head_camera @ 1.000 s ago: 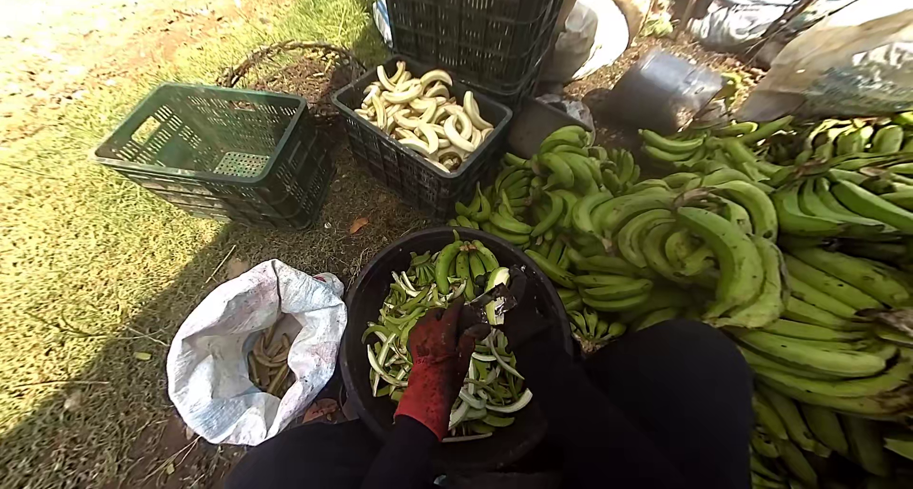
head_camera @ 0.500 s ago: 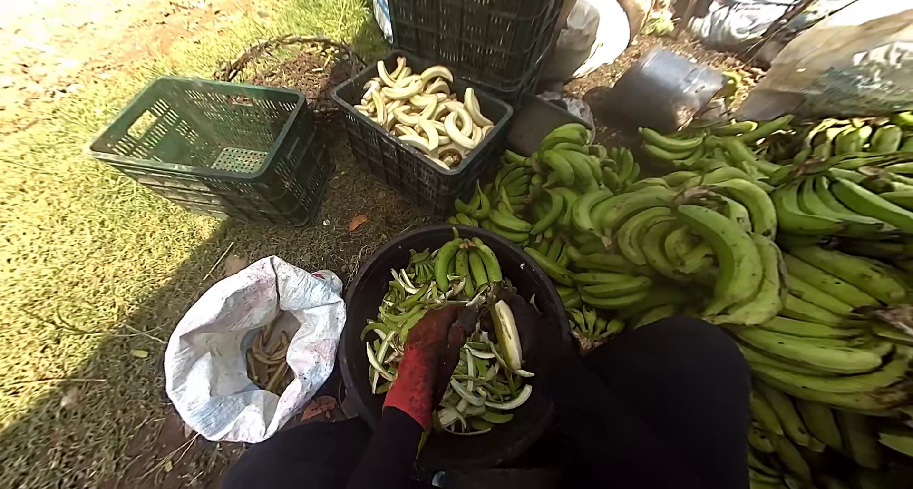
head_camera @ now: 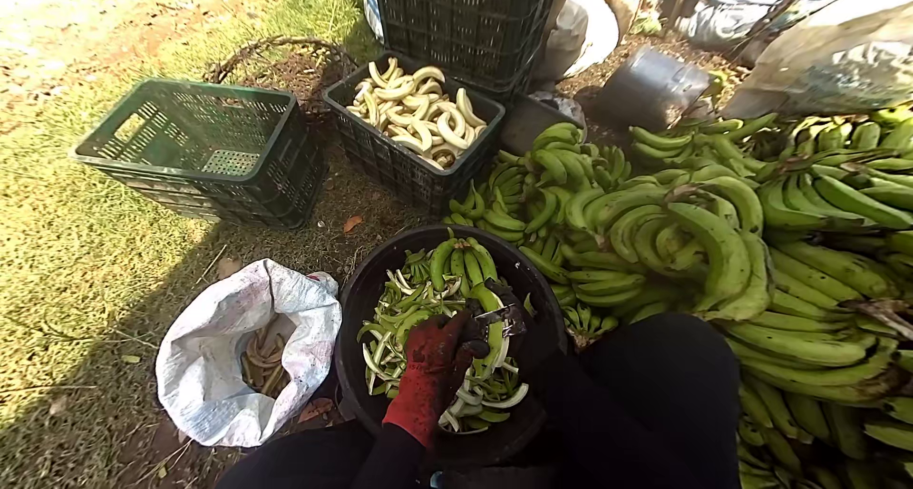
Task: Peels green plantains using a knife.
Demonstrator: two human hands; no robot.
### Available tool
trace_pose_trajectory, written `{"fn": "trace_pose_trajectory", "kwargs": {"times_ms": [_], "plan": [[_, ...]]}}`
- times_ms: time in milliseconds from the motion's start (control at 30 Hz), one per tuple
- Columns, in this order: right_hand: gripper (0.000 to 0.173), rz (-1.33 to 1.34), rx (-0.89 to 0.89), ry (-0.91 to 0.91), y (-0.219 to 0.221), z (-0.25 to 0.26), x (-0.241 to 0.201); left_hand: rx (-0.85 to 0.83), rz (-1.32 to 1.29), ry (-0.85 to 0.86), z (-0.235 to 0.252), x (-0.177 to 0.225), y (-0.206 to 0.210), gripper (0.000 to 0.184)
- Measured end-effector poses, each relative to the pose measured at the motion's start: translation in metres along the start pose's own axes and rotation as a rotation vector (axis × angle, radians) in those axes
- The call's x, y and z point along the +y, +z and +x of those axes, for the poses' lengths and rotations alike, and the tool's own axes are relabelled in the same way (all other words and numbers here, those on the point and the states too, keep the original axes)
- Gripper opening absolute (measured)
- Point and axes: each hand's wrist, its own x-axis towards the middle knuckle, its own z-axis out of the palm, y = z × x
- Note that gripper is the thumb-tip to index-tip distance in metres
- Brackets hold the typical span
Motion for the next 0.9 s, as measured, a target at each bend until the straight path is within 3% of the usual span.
{"fn": "trace_pose_trajectory", "kwargs": {"times_ms": [100, 233, 333, 400, 467, 567, 700, 800, 900], "plan": [[0.040, -0.463, 0.052, -0.220, 0.001, -0.011, 0.018, -0.061, -0.060, -0.233, 0.010, -0.003, -0.002, 0.043], [0.045, -0.637, -0.085, -0.254, -0.005, -0.013, 0.031, -0.087, -0.230, -0.444, 0.016, -0.013, 0.003, 0.043], [0.050, -0.523, -0.304, -0.161, -0.029, -0.005, 0.033, -0.111, -0.394, -0.593, 0.014, -0.015, 0.006, 0.058], [0.050, -0.381, -0.347, -0.058, -0.033, -0.009, 0.021, -0.114, -0.424, -0.624, 0.011, -0.021, 0.011, 0.062], [0.051, -0.237, -0.266, 0.002, -0.032, -0.013, 0.006, -0.141, -0.451, -0.559, 0.005, -0.019, 0.015, 0.058], [0.050, -0.047, -0.170, 0.013, -0.037, -0.002, -0.018, -0.230, -0.460, -0.278, -0.004, -0.008, 0.009, 0.045], [0.055, 0.065, -0.400, 0.161, -0.056, 0.021, -0.036, -0.280, -0.241, 0.058, -0.012, -0.005, 0.001, 0.040], [0.054, -0.064, -0.308, 0.214, -0.042, 0.019, -0.036, -0.297, -0.167, 0.098, -0.007, -0.005, -0.004, 0.042], [0.048, -0.145, -0.289, 0.149, -0.026, 0.008, -0.022, -0.309, -0.122, 0.019, -0.003, -0.002, -0.004, 0.043]]}}
